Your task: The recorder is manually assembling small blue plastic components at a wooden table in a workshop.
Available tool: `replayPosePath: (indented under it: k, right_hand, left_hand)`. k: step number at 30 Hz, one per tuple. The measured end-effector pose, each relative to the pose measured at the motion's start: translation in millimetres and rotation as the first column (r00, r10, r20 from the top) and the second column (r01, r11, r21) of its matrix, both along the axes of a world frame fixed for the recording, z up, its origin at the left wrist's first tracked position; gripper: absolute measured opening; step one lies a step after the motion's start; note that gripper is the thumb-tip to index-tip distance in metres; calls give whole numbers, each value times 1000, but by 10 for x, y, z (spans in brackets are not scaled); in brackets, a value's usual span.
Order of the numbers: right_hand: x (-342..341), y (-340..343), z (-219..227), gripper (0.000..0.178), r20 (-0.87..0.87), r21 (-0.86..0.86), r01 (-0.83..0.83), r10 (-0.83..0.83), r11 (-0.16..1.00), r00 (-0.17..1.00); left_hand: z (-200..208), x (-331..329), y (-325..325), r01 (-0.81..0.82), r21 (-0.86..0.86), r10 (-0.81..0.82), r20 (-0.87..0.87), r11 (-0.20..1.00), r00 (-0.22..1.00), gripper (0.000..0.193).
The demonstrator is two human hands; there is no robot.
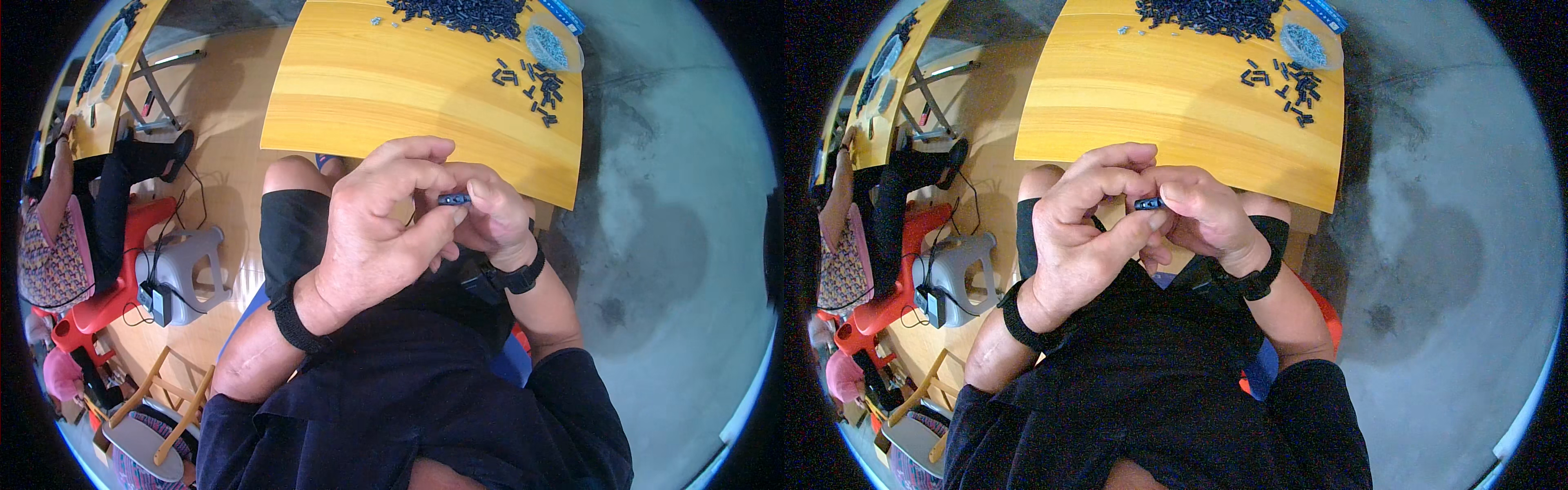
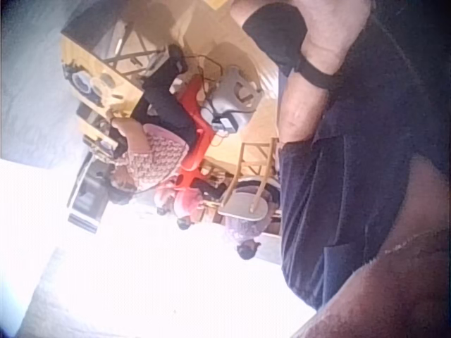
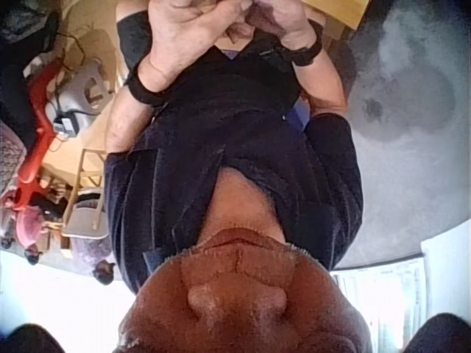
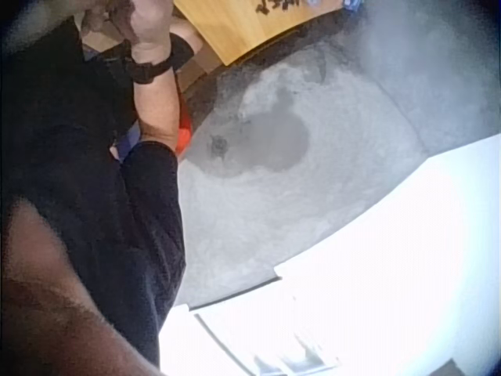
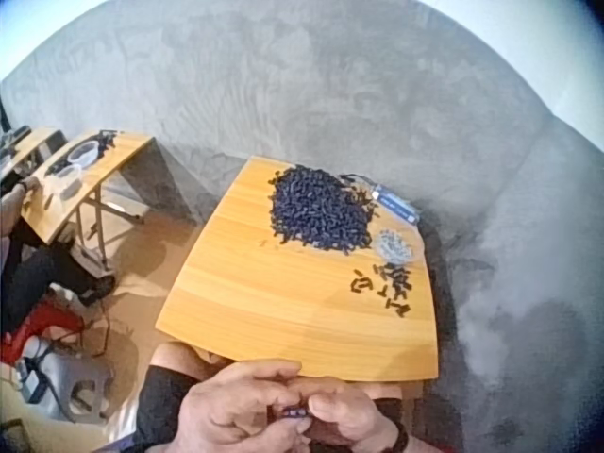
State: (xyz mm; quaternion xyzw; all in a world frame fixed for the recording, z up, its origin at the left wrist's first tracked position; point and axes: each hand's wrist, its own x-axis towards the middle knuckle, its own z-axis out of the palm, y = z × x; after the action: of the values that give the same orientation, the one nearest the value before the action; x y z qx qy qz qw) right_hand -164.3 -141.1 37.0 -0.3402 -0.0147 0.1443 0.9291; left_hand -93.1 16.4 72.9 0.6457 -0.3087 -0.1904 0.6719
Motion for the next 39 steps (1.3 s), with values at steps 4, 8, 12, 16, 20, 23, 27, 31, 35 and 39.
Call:
replayPosePath:
  k: [4,8,12,16,20,23,27,31,35,39]
  right_hand:
    - [23,-8,-17,45,18,20,-27,26,999,999]
    - [36,28,-55,46,32,57,-29,27,998,999]
    - [44,54,-55,48,35,65,-24,22,998,999]
    - [64,69,-22,53,59,-4,-26,26,1000,998]
    - [59,77,22,55,44,-40,4,-2,999,999]
    - [45,40,13,53,73,-92,1,6,996,997]
    - [22,32,21,48,29,-70,19,-17,997,999]
    - [63,103,66,43,7,-52,41,-41,998,999]
    - [45,113,43,43,10,-22,47,-47,999,999]
    - [39,101,82,44,2,-91,78,-78,993,997]
  left_hand:
    - [6,7,28,13,-2,-13,-22,1000,1000,22]
    - [24,-20,19,-24,-32,22,-52,999,998,19]
    - [17,17,18,-57,-29,60,103,998,993,10]
    - [3,24,27,-72,-45,77,118,996,990,9]
    - [83,7,74,6,0,-6,-98,1000,995,16]
    - [41,54,70,67,-22,-69,-108,998,992,19]
    - [61,120,63,147,-30,-149,-92,989,985,22]
    - [13,140,93,101,-36,-100,18,994,995,21]
    - [29,135,104,126,-54,-129,-45,991,991,17]
    - [92,150,102,184,-50,-190,-195,982,962,15]
